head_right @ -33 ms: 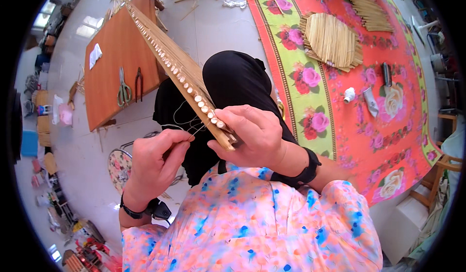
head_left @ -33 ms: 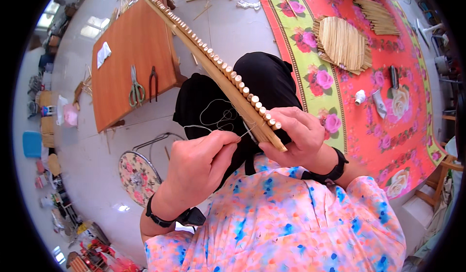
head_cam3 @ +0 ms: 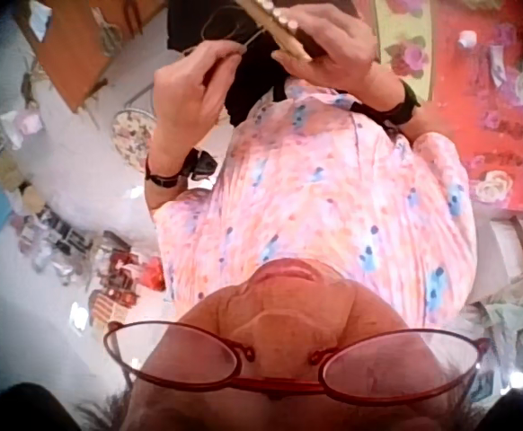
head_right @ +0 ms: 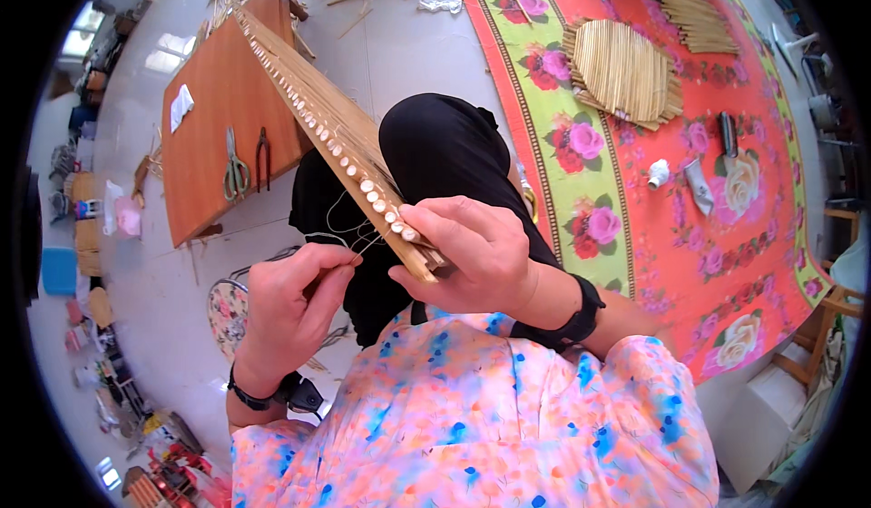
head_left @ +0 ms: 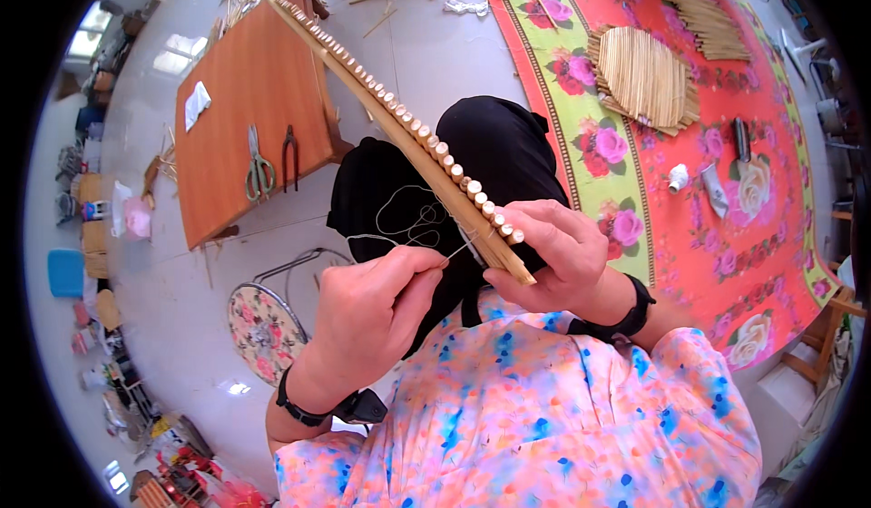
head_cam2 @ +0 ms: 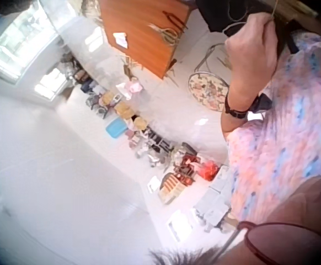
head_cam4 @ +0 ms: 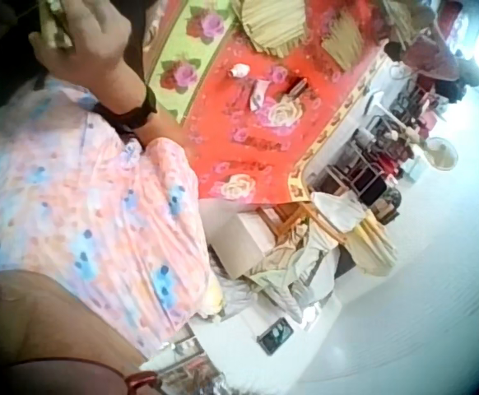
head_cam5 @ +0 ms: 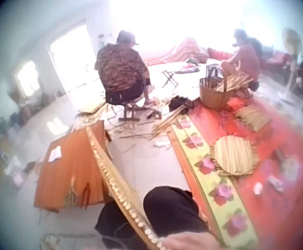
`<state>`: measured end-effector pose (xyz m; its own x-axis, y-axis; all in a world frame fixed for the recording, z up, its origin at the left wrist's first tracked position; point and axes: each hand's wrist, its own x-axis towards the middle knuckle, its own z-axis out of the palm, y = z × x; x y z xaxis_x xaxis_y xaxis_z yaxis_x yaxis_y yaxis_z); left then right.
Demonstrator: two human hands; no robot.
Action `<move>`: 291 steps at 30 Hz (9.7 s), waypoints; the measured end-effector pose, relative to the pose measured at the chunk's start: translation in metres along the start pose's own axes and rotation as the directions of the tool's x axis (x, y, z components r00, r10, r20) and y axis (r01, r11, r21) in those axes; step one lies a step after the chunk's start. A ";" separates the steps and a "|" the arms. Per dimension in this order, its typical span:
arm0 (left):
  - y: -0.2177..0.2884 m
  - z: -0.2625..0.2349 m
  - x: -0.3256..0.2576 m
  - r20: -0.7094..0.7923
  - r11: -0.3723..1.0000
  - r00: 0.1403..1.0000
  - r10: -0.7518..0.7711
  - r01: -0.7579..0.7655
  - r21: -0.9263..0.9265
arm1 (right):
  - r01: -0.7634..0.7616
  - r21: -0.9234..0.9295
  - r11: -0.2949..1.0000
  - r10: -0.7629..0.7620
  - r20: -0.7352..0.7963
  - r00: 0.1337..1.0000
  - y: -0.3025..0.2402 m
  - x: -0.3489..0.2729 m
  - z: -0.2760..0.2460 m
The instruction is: The person sits on the floor and weaves thin bamboo strips together using a needle and thread. They repeatedly pass the needle through the strips to bind them, occasionally using pliers to pull the thread tight and scissors to cut the thread.
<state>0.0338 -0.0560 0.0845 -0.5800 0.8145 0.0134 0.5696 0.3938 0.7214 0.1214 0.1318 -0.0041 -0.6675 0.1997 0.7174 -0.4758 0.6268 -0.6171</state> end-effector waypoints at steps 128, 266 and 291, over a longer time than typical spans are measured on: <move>-0.034 0.007 0.026 -0.131 0.858 0.859 0.495 -0.460 0.227 | -0.170 -0.317 0.933 0.178 -0.003 0.984 -0.026 -0.004 -0.003; -0.010 -0.052 0.008 0.124 0.959 0.980 0.154 -0.178 0.220 | 0.062 0.514 0.855 -0.014 -0.096 0.995 0.001 0.001 0.059; -0.020 -0.049 0.034 0.421 0.731 0.822 0.383 -0.549 0.405 | 0.024 0.044 0.999 -0.025 0.017 1.000 -0.015 0.001 0.030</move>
<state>-0.0255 -0.0571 0.1047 -0.0128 0.9999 -0.0042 0.9707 0.0134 0.2398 0.1105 0.0998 -0.0042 -0.6649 0.1713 0.7270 -0.5166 0.5976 -0.6132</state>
